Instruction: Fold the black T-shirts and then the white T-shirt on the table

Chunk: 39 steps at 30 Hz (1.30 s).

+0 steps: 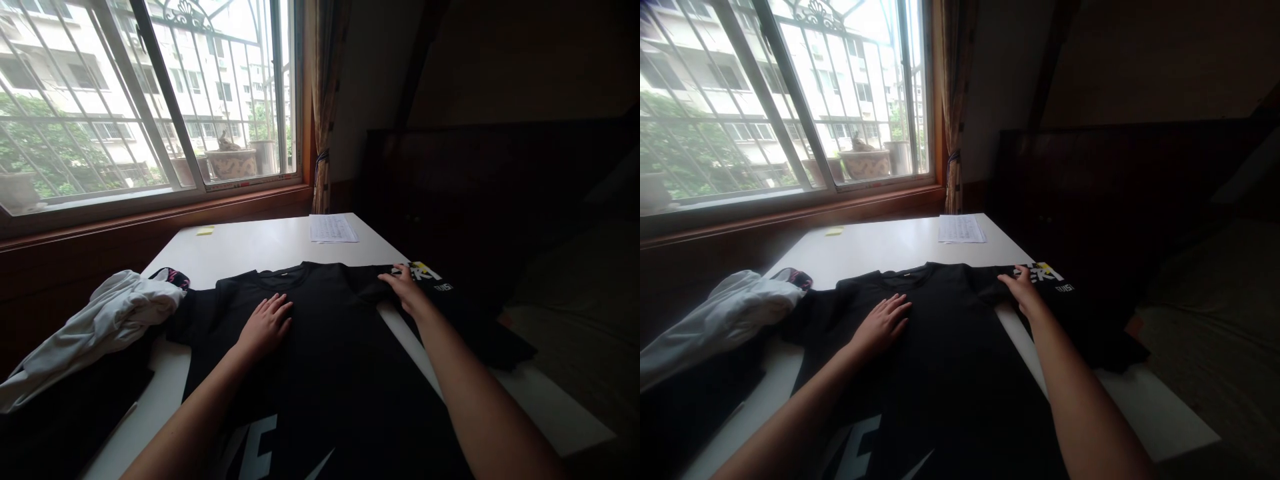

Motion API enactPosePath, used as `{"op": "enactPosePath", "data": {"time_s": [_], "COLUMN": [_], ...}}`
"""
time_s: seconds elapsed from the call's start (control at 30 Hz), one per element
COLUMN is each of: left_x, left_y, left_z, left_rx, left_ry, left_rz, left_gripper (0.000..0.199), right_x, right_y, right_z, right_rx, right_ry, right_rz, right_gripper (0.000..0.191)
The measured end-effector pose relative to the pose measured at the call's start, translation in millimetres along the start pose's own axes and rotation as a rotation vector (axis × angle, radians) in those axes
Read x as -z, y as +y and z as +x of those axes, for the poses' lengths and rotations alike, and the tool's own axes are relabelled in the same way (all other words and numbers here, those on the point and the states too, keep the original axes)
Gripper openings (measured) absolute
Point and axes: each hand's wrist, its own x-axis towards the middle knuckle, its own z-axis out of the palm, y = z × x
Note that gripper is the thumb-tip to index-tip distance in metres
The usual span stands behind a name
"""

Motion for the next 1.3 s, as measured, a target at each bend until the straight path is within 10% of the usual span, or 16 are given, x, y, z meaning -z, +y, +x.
{"op": "enactPosePath", "data": {"time_s": [0.5,1.03,1.3], "left_x": [0.4,4.0,-1.0], "left_y": [0.3,8.9,60.3], "left_z": [0.0,4.3,62.3], "left_rx": [0.012,-0.014,-0.223], "left_ry": [-0.036,-0.097,-0.132], "left_rz": [0.023,0.003,-0.011], "left_gripper": [0.047,0.052,0.048], "right_x": [21.3,12.1,4.6], "right_y": [1.9,-18.8,-28.8], "right_z": [-0.3,-11.2,-23.7], "right_rx": [0.019,0.477,0.778], "right_ry": [-0.056,0.050,0.063], "right_rz": [-0.236,-0.337,-0.303], "right_gripper": [0.048,0.037,0.031]}}
